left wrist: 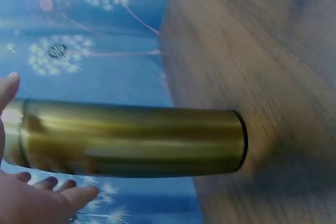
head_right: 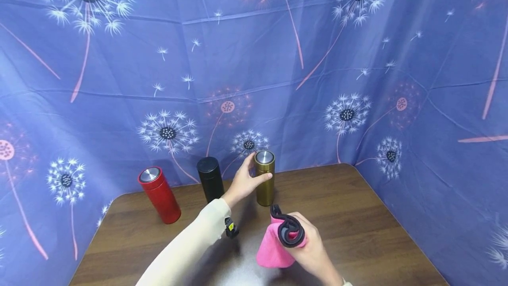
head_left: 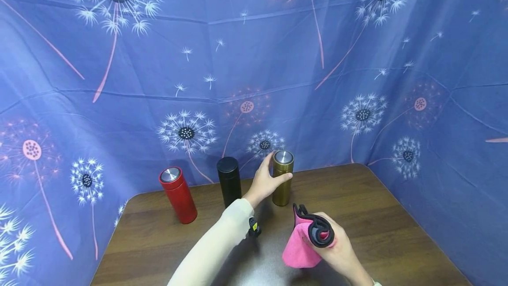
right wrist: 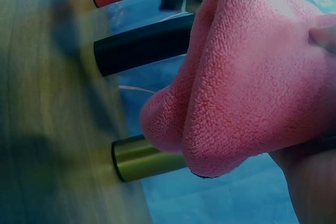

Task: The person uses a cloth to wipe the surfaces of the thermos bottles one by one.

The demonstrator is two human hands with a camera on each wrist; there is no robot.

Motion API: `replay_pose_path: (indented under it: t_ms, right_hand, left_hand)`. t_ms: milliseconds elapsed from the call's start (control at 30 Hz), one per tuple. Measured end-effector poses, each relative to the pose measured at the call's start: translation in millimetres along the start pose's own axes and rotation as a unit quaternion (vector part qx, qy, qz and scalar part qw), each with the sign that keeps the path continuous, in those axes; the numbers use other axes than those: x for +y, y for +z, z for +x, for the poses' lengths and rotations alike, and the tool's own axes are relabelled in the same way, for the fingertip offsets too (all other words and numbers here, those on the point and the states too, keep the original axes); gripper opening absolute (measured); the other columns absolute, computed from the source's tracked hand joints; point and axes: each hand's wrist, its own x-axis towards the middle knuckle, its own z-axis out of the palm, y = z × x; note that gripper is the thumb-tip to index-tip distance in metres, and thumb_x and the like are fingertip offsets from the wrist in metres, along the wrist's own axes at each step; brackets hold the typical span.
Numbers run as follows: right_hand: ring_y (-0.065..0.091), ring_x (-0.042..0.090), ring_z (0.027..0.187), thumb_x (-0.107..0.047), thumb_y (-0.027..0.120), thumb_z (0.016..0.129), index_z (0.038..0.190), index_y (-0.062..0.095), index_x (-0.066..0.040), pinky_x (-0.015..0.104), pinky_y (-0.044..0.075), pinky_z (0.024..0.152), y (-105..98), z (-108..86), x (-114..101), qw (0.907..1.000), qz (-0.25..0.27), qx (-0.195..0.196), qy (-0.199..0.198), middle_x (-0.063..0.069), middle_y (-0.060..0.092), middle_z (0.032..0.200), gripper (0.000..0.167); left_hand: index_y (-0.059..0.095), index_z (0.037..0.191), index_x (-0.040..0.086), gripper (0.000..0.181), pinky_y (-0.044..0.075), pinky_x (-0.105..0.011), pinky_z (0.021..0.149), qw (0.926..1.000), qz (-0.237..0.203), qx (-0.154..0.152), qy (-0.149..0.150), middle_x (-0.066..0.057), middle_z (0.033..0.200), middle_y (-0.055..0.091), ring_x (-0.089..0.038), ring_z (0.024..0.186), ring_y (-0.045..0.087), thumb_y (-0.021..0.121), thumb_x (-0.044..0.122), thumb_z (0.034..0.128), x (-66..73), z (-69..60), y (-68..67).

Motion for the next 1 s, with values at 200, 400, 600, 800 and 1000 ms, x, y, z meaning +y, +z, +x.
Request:
replay_pose_path:
  t_ms: [200, 400, 600, 800, 1000]
  right_hand:
    - [0.063, 0.012, 0.096, 0.022, 0.078, 0.064, 0.115, 0.065, -0.001, 0.018, 0.048, 0.086, -3, 6.4, 0, 0.9999, -0.006, -0.005, -0.012, 0.009, 0.066, 0.106, 0.058]
    - [0.063, 0.011, 0.098, 0.019, 0.081, 0.065, 0.117, 0.065, -0.003, 0.017, 0.047, 0.088, -3, 10.6, -1, 0.9999, -0.009, -0.013, 0.002, 0.007, 0.066, 0.108, 0.059]
    - [0.064, 0.013, 0.097, 0.019, 0.081, 0.063, 0.117, 0.066, -0.001, 0.018, 0.048, 0.087, 2, 13.7, 4, 0.9995, -0.011, -0.018, -0.025, 0.009, 0.067, 0.106, 0.060]
    - [0.064, 0.011, 0.097, 0.016, 0.082, 0.065, 0.117, 0.066, -0.005, 0.017, 0.047, 0.087, 6, 16.7, -2, 0.9994, -0.021, -0.024, -0.017, 0.005, 0.067, 0.106, 0.057]
    - [0.063, 0.011, 0.096, 0.020, 0.081, 0.063, 0.115, 0.066, -0.003, 0.017, 0.047, 0.086, 10, 17.9, 0, 0.9993, -0.005, -0.028, -0.024, 0.007, 0.066, 0.105, 0.058]
  left_hand:
    - [0.031, 0.156, 0.011, 0.095, 0.041, -0.051, 0.106, 0.9991, 0.023, -0.006, 0.036, -0.010, 0.153, 0.040, -0.031, 0.136, 0.043, 0.079, 0.048, 0.0830, 12.7, -41.1, -23.9]
    - [0.037, 0.153, 0.015, 0.089, 0.041, -0.046, 0.108, 0.9980, 0.012, 0.003, 0.063, -0.003, 0.152, 0.043, -0.026, 0.137, 0.042, 0.082, 0.043, 0.0821, 24.0, -88.8, -53.0]
    - [0.041, 0.150, 0.025, 0.081, 0.043, -0.048, 0.106, 0.9970, 0.000, -0.004, 0.078, 0.001, 0.150, 0.044, -0.023, 0.137, 0.043, 0.083, 0.036, 0.0826, 22.1, -141.2, -84.5]
    - [0.043, 0.149, 0.027, 0.080, 0.044, -0.043, 0.105, 0.9951, 0.040, 0.020, 0.088, 0.003, 0.148, 0.047, -0.023, 0.133, 0.047, 0.085, 0.035, 0.0817, 17.2, -188.0, -111.3]
    - [0.042, 0.150, 0.027, 0.078, 0.042, -0.040, 0.107, 0.9937, 0.044, 0.028, 0.099, 0.006, 0.150, 0.044, -0.020, 0.135, 0.045, 0.083, 0.033, 0.0839, 22.5, -215.7, -118.6]
